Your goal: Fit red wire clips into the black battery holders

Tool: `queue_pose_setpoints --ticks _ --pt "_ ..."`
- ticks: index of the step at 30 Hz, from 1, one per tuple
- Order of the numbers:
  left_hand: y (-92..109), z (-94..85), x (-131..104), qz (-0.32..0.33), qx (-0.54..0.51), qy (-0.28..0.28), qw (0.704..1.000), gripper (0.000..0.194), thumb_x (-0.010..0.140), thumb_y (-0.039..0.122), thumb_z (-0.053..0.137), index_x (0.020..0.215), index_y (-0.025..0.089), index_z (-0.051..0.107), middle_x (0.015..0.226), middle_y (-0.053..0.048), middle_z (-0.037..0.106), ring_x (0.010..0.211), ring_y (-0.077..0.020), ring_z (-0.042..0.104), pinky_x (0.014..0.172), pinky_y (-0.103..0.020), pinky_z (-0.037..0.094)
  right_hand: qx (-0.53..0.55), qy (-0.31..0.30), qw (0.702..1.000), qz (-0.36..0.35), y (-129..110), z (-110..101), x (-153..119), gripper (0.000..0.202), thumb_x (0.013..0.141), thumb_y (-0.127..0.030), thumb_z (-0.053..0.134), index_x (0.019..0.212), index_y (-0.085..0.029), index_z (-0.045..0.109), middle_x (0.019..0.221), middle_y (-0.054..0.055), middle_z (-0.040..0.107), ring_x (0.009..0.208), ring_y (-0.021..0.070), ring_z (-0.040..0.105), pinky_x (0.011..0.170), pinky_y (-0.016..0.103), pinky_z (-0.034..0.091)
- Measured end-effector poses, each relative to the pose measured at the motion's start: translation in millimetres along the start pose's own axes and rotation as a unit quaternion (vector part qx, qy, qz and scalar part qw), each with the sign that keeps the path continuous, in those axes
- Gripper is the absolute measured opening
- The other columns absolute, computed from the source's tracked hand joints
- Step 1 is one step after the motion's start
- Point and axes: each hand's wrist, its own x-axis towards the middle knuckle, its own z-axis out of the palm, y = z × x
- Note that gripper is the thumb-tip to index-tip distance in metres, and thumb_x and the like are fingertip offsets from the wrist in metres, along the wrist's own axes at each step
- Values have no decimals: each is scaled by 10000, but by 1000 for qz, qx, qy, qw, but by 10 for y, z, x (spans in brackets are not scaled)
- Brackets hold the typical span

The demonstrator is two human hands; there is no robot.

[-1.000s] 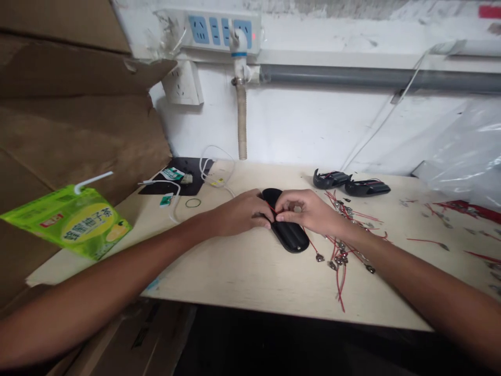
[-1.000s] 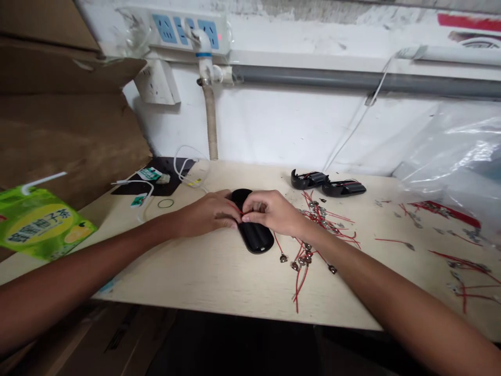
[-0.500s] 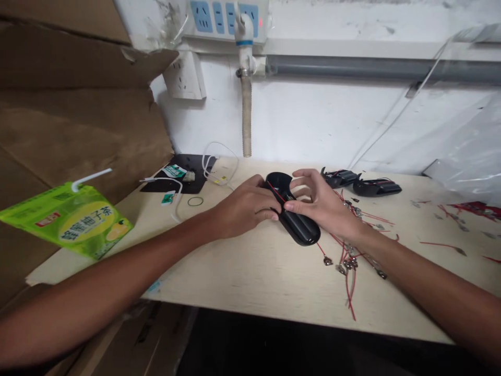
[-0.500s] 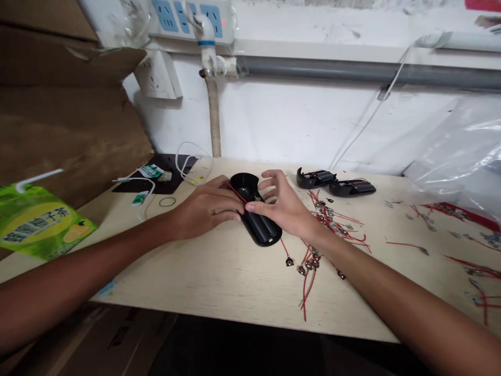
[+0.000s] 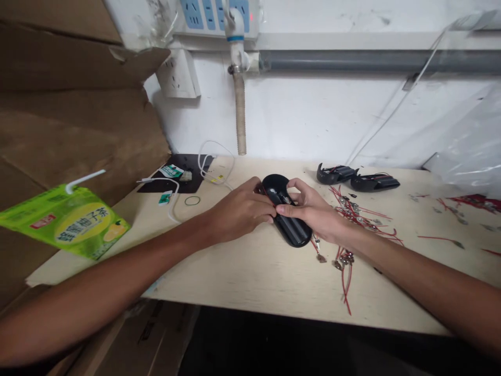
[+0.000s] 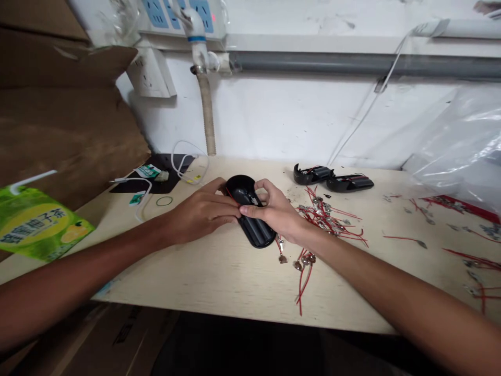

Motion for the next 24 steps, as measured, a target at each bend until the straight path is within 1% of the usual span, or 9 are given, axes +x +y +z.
queue_pose_setpoints --ticks 3,6,9,11,13,15,17,20,24 --pt "5 -31 15 -8 -18 5 1000 181 911 194 527 810 164 674 854 -9 721 769 -150 546 777 -318 433 54 -9 997 46 -4 -28 9 410 700 -354 767 1009 -226 530 857 18 613 714 147 584 602 270 473" --pt "10 -41 24 -10 -41 1 999 168 910 209 535 835 167 679 881 -13 724 839 -161 557 810 -323 440 110 -46 989 88 -39 -42 2 435 672 -295 785 1039 -199 573 915 38 618 744 148 601 617 260 491" --pt "5 -36 27 -16 -44 0 999 176 912 221 531 840 167 683 884 -22 727 856 -164 559 821 -330 443 136 -85 983 84 -74 -43 -20 497 643 -196 784 1084 -196 556 953 40 621 731 144 620 630 258 507" --pt "-2 -40 29 -11 -38 10 999 189 915 231 525 833 171 684 888 -29 729 850 -162 561 812 -331 448 149 -95 981 76 -84 -43 -33 499 667 -174 757 1109 -205 526 998 45 619 757 151 639 672 271 522" --pt "-8 -55 34 1 -28 20 999 198 915 231 522 811 175 681 891 -31 731 825 -158 565 802 -329 452 151 -106 980 73 -80 -39 -43 491 690 -169 728 1117 -219 492 1041 54 614 802 178 659 728 312 536" --pt "-16 -73 36 19 -18 12 1000 213 917 214 514 784 178 677 894 -33 732 793 -153 571 799 -332 455 143 -100 982 75 -69 -26 -49 497 690 -172 713 1113 -232 460 1032 57 616 811 207 669 750 359 544" --pt "-27 -85 35 29 -14 -6 999 224 917 197 508 770 184 676 895 -37 732 784 -154 581 804 -341 457 133 -77 985 81 -60 -1 -53 500 672 -173 712 1090 -236 445 959 47 620 776 216 671 726 378 550" --pt "-42 -85 26 24 -10 -12 1000 218 916 208 510 785 194 683 899 -48 730 822 -173 589 788 -350 467 132 -31 987 82 -57 52 -62 496 629 -154 723 1033 -228 446 861 23 616 705 204 661 687 377 550" --pt "-34 -88 21 28 20 -27 999 231 927 201 482 818 195 686 918 -49 729 833 -180 581 790 -358 476 144 9 987 68 -51 104 -71 501 574 -114 736 978 -223 460 813 2 611 672 194 656 692 390 550"
